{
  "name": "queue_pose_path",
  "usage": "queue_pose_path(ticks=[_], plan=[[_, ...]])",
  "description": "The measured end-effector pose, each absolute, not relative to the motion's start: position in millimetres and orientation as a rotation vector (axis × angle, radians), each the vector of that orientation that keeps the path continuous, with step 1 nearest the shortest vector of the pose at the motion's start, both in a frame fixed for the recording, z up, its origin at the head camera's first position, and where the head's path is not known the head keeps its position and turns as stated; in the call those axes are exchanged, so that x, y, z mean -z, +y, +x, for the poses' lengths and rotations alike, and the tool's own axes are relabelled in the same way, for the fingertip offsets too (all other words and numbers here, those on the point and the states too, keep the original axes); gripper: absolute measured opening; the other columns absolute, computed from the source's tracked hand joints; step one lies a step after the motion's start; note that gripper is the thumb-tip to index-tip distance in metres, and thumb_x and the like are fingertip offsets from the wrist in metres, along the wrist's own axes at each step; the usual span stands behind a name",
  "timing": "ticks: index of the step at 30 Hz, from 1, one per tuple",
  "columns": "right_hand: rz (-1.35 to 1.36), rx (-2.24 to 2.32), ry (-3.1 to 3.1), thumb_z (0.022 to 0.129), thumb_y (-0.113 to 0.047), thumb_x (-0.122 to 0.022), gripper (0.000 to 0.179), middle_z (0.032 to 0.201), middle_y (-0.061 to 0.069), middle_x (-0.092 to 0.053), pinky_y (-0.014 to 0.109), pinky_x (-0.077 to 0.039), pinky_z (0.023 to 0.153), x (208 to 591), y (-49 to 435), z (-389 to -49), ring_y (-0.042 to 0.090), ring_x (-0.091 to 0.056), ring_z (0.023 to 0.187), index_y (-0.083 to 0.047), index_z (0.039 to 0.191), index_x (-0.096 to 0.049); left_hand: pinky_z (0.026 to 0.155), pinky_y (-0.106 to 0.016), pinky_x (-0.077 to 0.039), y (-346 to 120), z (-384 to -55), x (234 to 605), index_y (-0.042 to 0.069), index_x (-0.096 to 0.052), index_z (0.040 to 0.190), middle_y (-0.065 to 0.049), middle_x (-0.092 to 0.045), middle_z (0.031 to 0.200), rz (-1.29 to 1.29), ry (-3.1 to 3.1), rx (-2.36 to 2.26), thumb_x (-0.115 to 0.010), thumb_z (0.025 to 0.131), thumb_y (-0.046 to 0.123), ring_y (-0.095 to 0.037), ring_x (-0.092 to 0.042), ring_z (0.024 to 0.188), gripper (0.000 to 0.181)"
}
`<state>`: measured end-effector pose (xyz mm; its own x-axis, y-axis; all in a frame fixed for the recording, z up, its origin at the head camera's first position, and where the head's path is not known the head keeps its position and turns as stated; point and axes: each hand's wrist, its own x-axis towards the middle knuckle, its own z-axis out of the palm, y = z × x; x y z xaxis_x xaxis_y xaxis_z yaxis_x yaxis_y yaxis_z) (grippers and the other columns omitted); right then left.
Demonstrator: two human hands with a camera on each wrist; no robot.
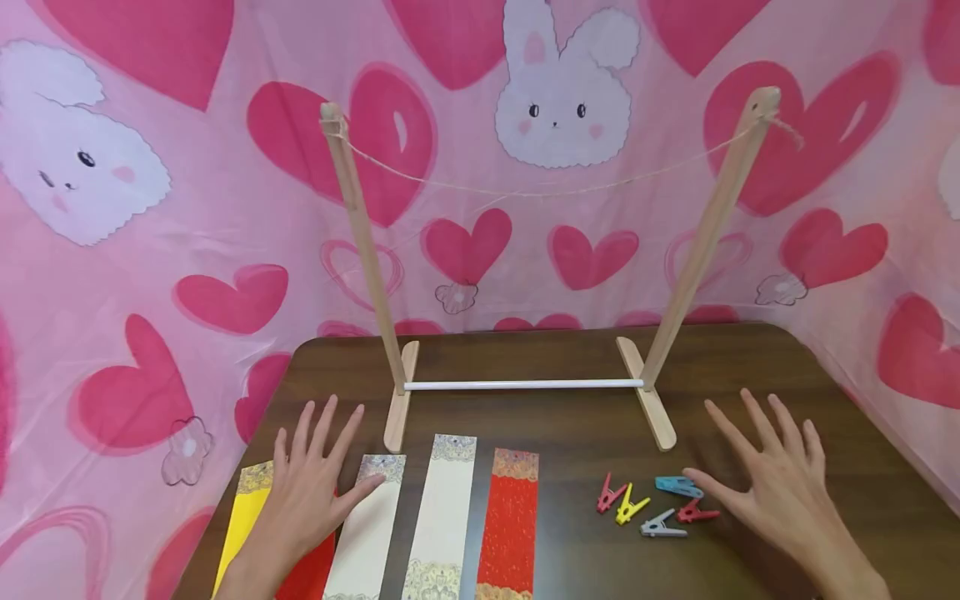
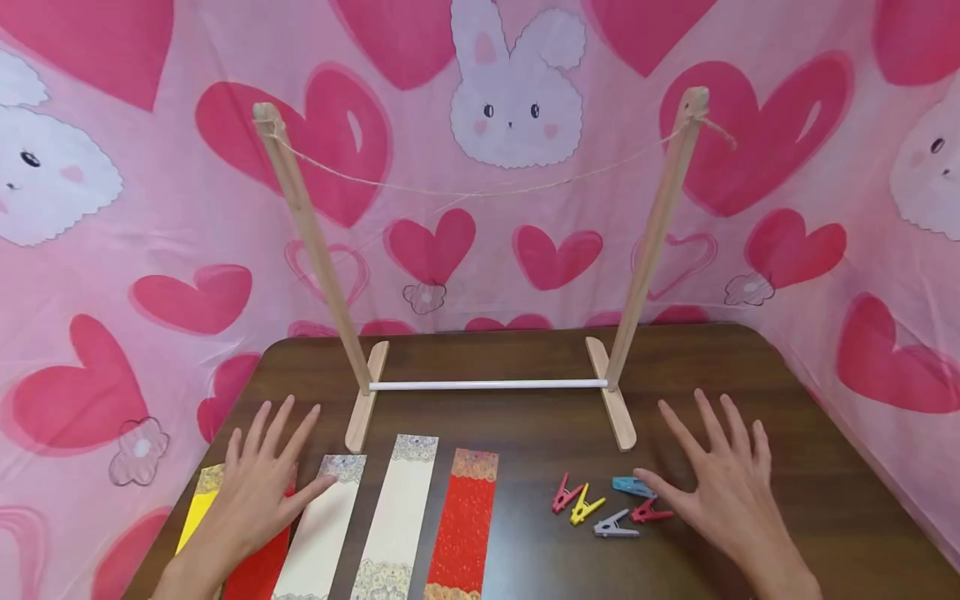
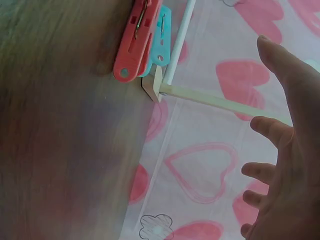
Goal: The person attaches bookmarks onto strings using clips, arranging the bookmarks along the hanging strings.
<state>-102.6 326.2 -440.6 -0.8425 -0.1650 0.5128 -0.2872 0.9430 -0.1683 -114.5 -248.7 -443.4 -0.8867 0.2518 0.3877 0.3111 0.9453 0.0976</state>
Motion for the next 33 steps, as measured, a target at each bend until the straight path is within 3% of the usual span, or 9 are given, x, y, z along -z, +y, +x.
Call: queue_pose_path(ticks=[5,8,12,15,17,19,24,33], plan=[[0.390,-0.363,-2.592,0.069,-0.050,-0.083,0.093,0.154,0.021,-0.035,0.068,-0.003,0.115,443.0,323.1,-104.6,0.038,-0.017,0.149,-0.027,0.150,-0.044,0.106,-0.076,-0.015,-244.4,-118.0,441.6,0.025,-0.028,0.158,-0.012,-0.015,0.165,-0.464,-2.739,0.212,-0.064,0.083,0.068,-0.043,-0.011,0.148,0.093],[0.432,-0.415,-2.626,0.072,-0.043,-0.085,0.088,0.144,0.023,-0.046,0.072,-0.021,0.106,440.8,320.7,-103.8,0.043,-0.034,0.139,-0.023,0.149,-0.047,0.106,-0.075,-0.015,-240.0,-119.1,439.3,0.028,-0.027,0.158,-0.014,-0.020,0.163,-0.487,-2.789,0.236,-0.062,0.084,0.069,-0.043,-0.015,0.147,0.092],[0.450,-0.498,-2.743,0.079,-0.035,-0.084,0.067,0.126,0.020,-0.062,0.065,-0.043,0.087,439.5,319.1,-98.7,0.043,-0.056,0.115,-0.011,0.137,-0.058,0.106,-0.072,-0.022,-227.1,-117.4,434.0,0.023,-0.040,0.153,-0.014,-0.035,0.156,-0.538,-2.875,0.316,-0.060,0.086,0.068,-0.040,-0.028,0.142,0.083],[0.486,-0.498,-2.782,0.081,-0.030,-0.083,0.052,0.117,0.011,-0.069,0.037,-0.049,0.094,442.9,320.7,-96.6,0.035,-0.064,0.106,-0.007,0.124,-0.066,0.106,-0.067,-0.032,-211.5,-115.7,429.3,0.015,-0.055,0.141,-0.014,-0.046,0.147,-0.603,-2.917,0.375,-0.067,0.087,0.060,-0.038,-0.040,0.135,0.071],[0.532,-0.489,-2.765,0.078,-0.026,-0.085,0.048,0.112,0.006,-0.071,0.016,-0.044,0.093,446.4,322.1,-97.0,0.029,-0.067,0.102,-0.007,0.119,-0.069,0.103,-0.063,-0.038,-199.6,-117.0,427.5,0.012,-0.062,0.133,-0.014,-0.051,0.141,-0.671,-2.919,0.406,-0.071,0.087,0.052,-0.035,-0.046,0.130,0.062],[0.570,-0.488,-2.745,0.076,-0.022,-0.086,0.045,0.109,0.001,-0.072,0.004,-0.037,0.085,449.5,323.2,-98.6,0.019,-0.068,0.096,-0.008,0.116,-0.070,0.101,-0.059,-0.042,-188.4,-120.0,426.7,0.011,-0.064,0.128,-0.013,-0.054,0.137,-0.758,-2.911,0.443,-0.073,0.088,0.047,-0.033,-0.049,0.127,0.055],[0.624,-0.566,-2.785,0.078,-0.016,-0.085,0.038,0.103,-0.002,-0.071,0.022,-0.053,0.068,455.0,321.4,-103.9,0.001,-0.063,0.083,-0.009,0.113,-0.069,0.094,-0.052,-0.048,-163.8,-126.8,428.2,0.008,-0.065,0.124,-0.012,-0.059,0.129,-0.983,-2.844,0.476,-0.070,0.092,0.040,-0.028,-0.055,0.120,0.046],[0.691,-0.537,-2.776,0.076,-0.010,-0.085,0.032,0.095,-0.010,-0.065,0.027,-0.051,0.062,465.2,312.8,-110.4,-0.003,-0.051,0.076,-0.010,0.105,-0.071,0.098,-0.044,-0.049,-119.5,-132.6,440.6,0.009,-0.063,0.126,-0.009,-0.058,0.131,-1.167,-2.859,0.426,-0.069,0.093,0.039,-0.026,-0.055,0.121,0.045]])
